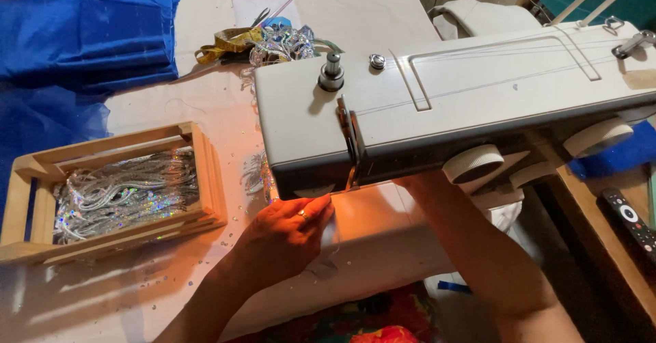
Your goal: Sewing silver sequin trim onto blue fabric using a sewing machine, including picking and preparing the trim from a storage box.
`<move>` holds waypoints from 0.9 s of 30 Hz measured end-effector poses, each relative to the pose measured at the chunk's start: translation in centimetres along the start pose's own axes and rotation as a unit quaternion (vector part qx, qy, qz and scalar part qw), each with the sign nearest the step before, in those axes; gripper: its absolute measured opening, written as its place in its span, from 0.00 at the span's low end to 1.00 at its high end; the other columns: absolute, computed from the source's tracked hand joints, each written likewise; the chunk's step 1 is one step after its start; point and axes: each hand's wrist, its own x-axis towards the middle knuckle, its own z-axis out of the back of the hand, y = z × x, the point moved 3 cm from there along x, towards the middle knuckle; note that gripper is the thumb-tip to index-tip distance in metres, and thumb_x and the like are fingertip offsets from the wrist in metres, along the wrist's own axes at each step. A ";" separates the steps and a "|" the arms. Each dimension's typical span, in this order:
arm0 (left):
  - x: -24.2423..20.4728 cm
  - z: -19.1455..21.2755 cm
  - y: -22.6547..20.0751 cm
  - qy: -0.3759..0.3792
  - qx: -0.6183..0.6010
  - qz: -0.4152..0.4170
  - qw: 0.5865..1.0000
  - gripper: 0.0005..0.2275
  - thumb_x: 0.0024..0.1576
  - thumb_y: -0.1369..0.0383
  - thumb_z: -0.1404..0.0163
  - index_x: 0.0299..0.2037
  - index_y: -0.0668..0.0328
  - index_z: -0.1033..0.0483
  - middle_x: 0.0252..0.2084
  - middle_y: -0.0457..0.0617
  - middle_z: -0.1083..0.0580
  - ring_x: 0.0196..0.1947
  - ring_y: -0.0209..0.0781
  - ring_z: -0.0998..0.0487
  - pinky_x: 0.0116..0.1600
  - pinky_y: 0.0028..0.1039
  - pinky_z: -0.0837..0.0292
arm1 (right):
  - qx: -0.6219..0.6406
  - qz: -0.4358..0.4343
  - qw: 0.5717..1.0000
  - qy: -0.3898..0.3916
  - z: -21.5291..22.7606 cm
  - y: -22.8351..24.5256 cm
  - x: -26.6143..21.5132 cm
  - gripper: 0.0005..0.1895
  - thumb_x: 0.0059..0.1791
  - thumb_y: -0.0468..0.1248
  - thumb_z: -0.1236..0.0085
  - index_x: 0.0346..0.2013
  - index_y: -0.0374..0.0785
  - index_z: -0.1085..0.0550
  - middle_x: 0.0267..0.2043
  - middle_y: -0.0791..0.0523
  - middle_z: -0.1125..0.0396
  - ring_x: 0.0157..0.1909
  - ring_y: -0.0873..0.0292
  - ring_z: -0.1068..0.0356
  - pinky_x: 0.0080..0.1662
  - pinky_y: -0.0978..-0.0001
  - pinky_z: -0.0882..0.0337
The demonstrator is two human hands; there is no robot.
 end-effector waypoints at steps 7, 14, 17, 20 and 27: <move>0.3 0.1 0.2 -0.009 0.001 0.003 1.000 0.11 0.52 0.78 0.54 0.44 0.66 0.25 0.49 0.53 0.24 0.29 0.45 0.28 0.29 0.33 0.37 | 0.019 -0.021 1.000 0.005 -0.6 -0.6 0.1 0.02 0.48 0.32 0.47 0.33 0.40 0.31 0.34 0.55 0.34 0.40 0.55 0.36 0.41 0.58 0.34; -0.1 -0.1 0.3 0.006 -0.006 -0.019 1.000 0.14 0.54 0.74 0.54 0.48 0.72 0.25 0.49 0.57 0.25 0.35 0.48 0.25 0.32 0.33 0.33 | 0.037 -0.037 0.999 0.014 -2.0 -2.2 0.9 0.00 0.48 0.33 0.47 0.33 0.40 0.30 0.33 0.55 0.34 0.39 0.56 0.36 0.40 0.59 0.35; -0.2 -0.2 0.5 0.025 -0.024 -0.003 0.999 0.15 0.56 0.68 0.52 0.49 0.71 0.25 0.51 0.55 0.25 0.35 0.47 0.25 0.31 0.34 0.34 | 0.045 -0.043 0.998 0.014 -5.0 -6.5 1.2 0.00 0.49 0.33 0.48 0.33 0.40 0.30 0.33 0.55 0.34 0.39 0.56 0.36 0.40 0.60 0.35; -0.3 -0.5 0.9 0.026 -0.019 -0.004 0.999 0.15 0.57 0.66 0.54 0.48 0.70 0.25 0.47 0.53 0.25 0.27 0.46 0.30 0.27 0.33 0.39 | 0.052 -0.049 0.997 0.017 -9.2 -12.5 -0.2 0.00 0.49 0.33 0.48 0.33 0.40 0.29 0.32 0.55 0.34 0.39 0.57 0.36 0.40 0.60 0.35; -0.7 -1.0 1.1 0.039 -0.008 -0.015 0.999 0.19 0.58 0.59 0.51 0.51 0.69 0.25 0.48 0.53 0.24 0.36 0.45 0.24 0.32 0.32 0.35 | 0.071 -0.071 0.994 0.031 -11.3 -13.7 -1.9 0.01 0.49 0.34 0.48 0.33 0.41 0.29 0.31 0.55 0.34 0.38 0.58 0.36 0.40 0.61 0.35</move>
